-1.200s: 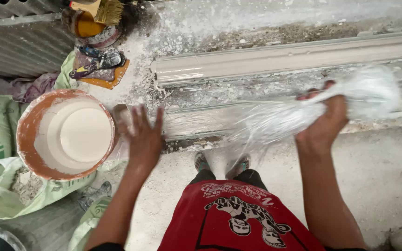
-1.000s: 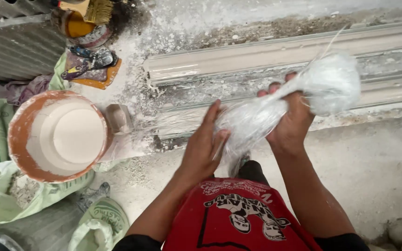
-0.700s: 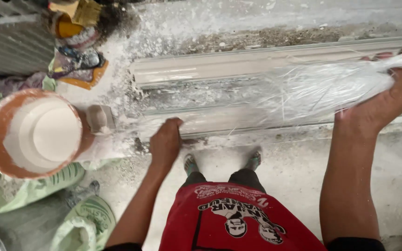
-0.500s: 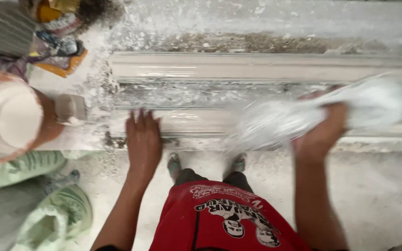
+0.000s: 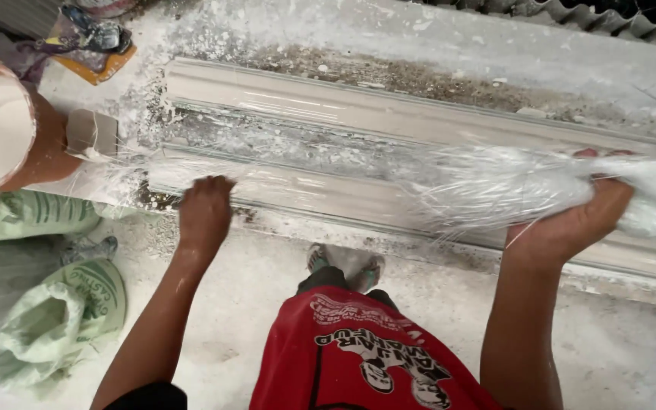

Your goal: The recorder is applying fiberglass strands and liquid plaster to decorative molding forms in a workshop.

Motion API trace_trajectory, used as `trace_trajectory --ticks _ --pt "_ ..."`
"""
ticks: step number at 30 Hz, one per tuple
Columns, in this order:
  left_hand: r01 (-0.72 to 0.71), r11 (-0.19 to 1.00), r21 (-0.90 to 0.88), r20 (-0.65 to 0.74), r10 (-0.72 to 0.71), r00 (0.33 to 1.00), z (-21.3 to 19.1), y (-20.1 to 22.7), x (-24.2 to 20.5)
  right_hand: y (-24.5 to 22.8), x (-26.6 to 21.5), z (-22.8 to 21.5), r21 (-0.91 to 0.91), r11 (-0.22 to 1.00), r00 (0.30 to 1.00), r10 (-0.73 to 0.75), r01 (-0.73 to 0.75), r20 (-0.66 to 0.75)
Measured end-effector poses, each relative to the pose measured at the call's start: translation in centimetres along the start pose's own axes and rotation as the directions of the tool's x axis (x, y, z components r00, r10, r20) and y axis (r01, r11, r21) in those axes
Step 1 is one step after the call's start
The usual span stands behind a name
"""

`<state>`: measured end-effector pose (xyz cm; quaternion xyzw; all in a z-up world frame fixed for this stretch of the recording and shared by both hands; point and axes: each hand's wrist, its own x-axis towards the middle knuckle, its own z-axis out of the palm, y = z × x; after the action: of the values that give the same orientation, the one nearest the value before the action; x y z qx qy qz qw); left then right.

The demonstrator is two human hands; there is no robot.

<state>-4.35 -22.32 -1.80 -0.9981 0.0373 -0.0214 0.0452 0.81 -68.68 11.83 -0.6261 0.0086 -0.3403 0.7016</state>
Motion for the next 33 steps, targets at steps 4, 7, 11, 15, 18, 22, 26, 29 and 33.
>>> trace_trajectory --ticks 4,7,11,15,18,22,26,29,33 --pt "0.138 0.988 0.075 0.078 -0.143 0.987 -2.4 3.9 1.6 0.6 -3.1 2.3 -0.015 0.912 0.835 0.369 -0.410 -0.408" --pt "-0.062 0.648 -0.759 -0.139 -0.068 0.988 -13.6 12.4 0.0 -1.0 -6.7 7.2 0.271 0.825 0.754 0.564 -0.496 -0.337" --pt "-0.120 0.220 -0.968 -0.114 0.039 0.993 -7.1 14.6 -1.6 -1.8 -6.4 8.4 0.451 0.753 0.744 0.621 -0.479 -0.246" --pt "-0.331 0.794 -0.509 -0.525 0.018 0.851 -2.7 6.3 0.1 -2.9 -2.0 4.0 0.042 0.958 0.893 0.280 -0.284 -0.352" --pt "-0.217 0.923 -0.319 -0.223 0.149 0.963 -0.7 1.3 2.2 -1.8 -1.0 0.2 -0.110 0.985 0.991 -0.130 0.134 0.039" --pt "0.065 0.997 0.041 0.324 -0.075 0.943 2.9 -0.5 1.7 0.7 -3.0 -0.5 -0.380 0.922 0.972 -0.147 0.068 -0.183" --pt "0.098 0.777 -0.621 0.230 0.061 0.971 -10.2 8.1 1.4 0.0 -7.8 5.4 0.069 0.926 0.890 0.375 -0.371 -0.261" --pt "0.069 0.293 -0.954 0.133 0.207 0.969 -12.4 12.9 -0.4 -0.5 -10.1 8.0 0.277 0.870 0.894 0.442 -0.407 -0.076" --pt "-0.274 0.337 -0.901 -0.248 0.119 0.961 -3.6 12.2 -1.1 -0.7 -6.2 3.1 -0.133 0.956 0.896 0.189 -0.262 -0.402"
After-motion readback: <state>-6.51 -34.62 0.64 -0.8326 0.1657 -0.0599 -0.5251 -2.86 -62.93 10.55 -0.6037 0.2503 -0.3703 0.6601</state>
